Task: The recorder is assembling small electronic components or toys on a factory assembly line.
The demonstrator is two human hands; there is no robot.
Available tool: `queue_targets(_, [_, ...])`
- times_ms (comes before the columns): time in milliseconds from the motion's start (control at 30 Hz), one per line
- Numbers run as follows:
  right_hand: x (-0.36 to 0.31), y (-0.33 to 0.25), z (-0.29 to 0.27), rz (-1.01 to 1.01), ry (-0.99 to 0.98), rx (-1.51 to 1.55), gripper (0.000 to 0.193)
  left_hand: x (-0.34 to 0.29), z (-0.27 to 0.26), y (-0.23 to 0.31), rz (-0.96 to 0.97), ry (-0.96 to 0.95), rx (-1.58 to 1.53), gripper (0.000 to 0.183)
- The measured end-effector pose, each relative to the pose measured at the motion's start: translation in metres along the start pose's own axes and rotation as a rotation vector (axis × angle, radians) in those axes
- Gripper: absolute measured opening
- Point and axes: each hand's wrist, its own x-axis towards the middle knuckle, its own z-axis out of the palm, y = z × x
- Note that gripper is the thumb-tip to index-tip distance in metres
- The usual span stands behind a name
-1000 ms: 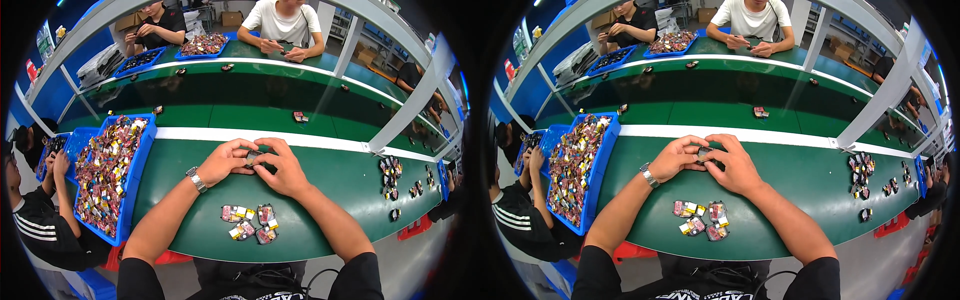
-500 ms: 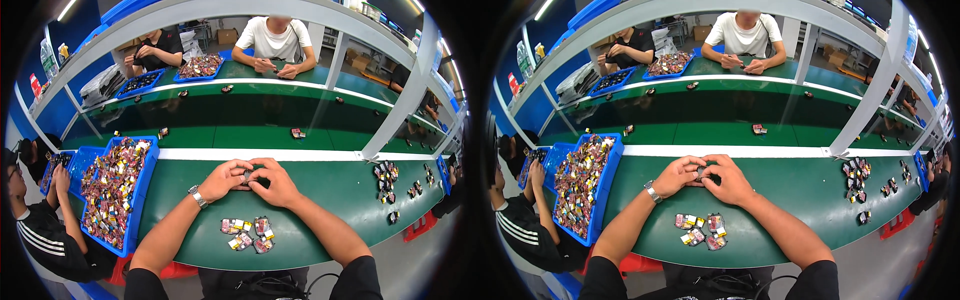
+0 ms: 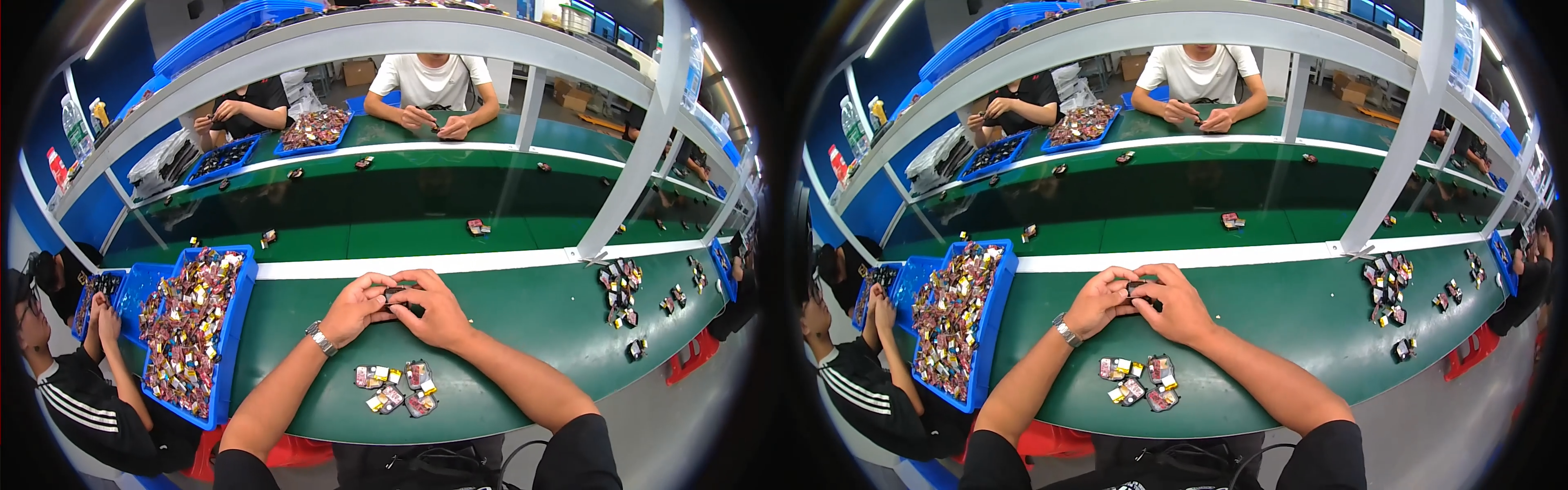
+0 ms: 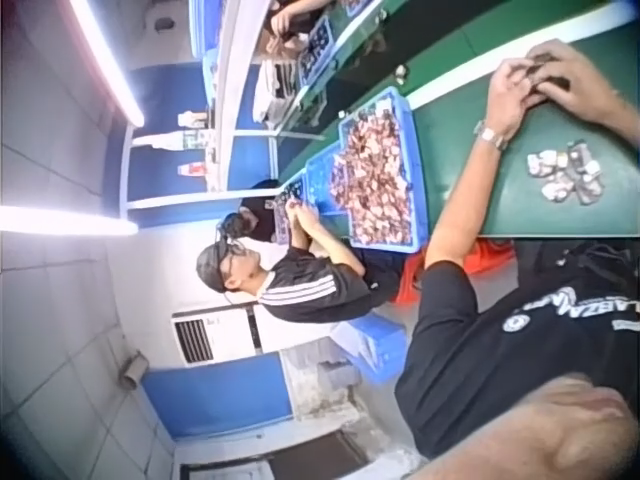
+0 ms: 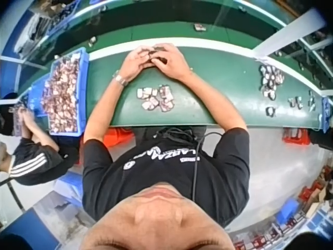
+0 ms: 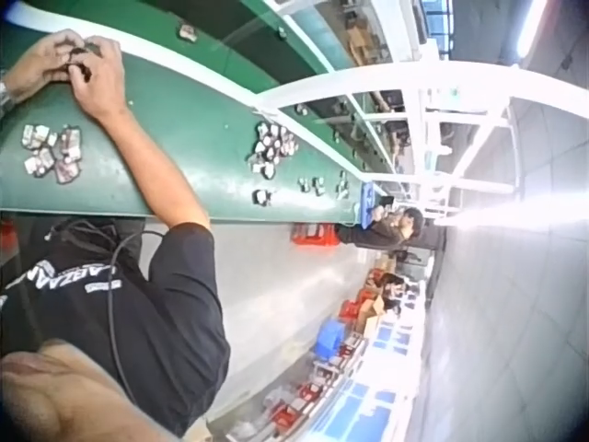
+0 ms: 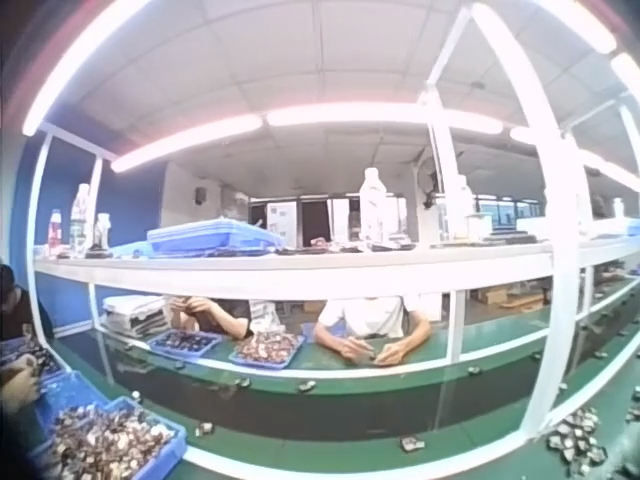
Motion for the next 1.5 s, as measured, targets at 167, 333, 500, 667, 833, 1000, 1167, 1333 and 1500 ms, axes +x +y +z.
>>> queue_targets(167, [0.003, -0.003, 0.004, -0.038, 0.032, -0.022, 0.013, 0.0, -0.004, -0.002, -0.003, -0.026, -0.042, 0.026])
queue_targets(333, [0.002, -0.001, 0.007, -0.012, 0.036, -0.014, 0.015, 0.0, -0.005, -0.003, -0.001, -0.008, -0.054, 0.026])
queue_targets(500, [0.002, 0.003, 0.011, -0.006, 0.027, 0.007, 0.016, -0.007, -0.006, -0.009, 0.008, 0.007, -0.114, 0.027])
queue_targets(667, [0.003, 0.004, 0.01, -0.008, -0.006, 0.046, 0.017, -0.009, -0.009, -0.012, 0.04, -0.009, -0.11, 0.025])
queue_targets(833, [0.0, -0.002, 0.005, 0.025, -0.021, 0.112, 0.017, -0.011, -0.008, -0.012, 0.028, -0.028, -0.151, 0.026])
queue_targets(1000, [-0.001, -0.003, 0.006, 0.043, -0.035, 0.082, 0.02, -0.01, -0.007, -0.012, 0.052, -0.031, -0.159, 0.026])
queue_targets(1167, [0.0, -0.007, 0.011, 0.028, 0.001, 0.091, 0.023, -0.009, -0.007, -0.015, 0.1, -0.007, -0.128, 0.026])
queue_targets(1333, [0.003, -0.009, 0.009, -0.047, 0.016, 0.036, 0.022, -0.009, -0.009, -0.017, 0.091, -0.012, -0.122, 0.026])
queue_targets(1500, [-0.001, -0.001, 0.008, -0.018, 0.03, 0.011, 0.017, -0.005, -0.01, -0.016, 0.075, -0.017, -0.147, 0.024])
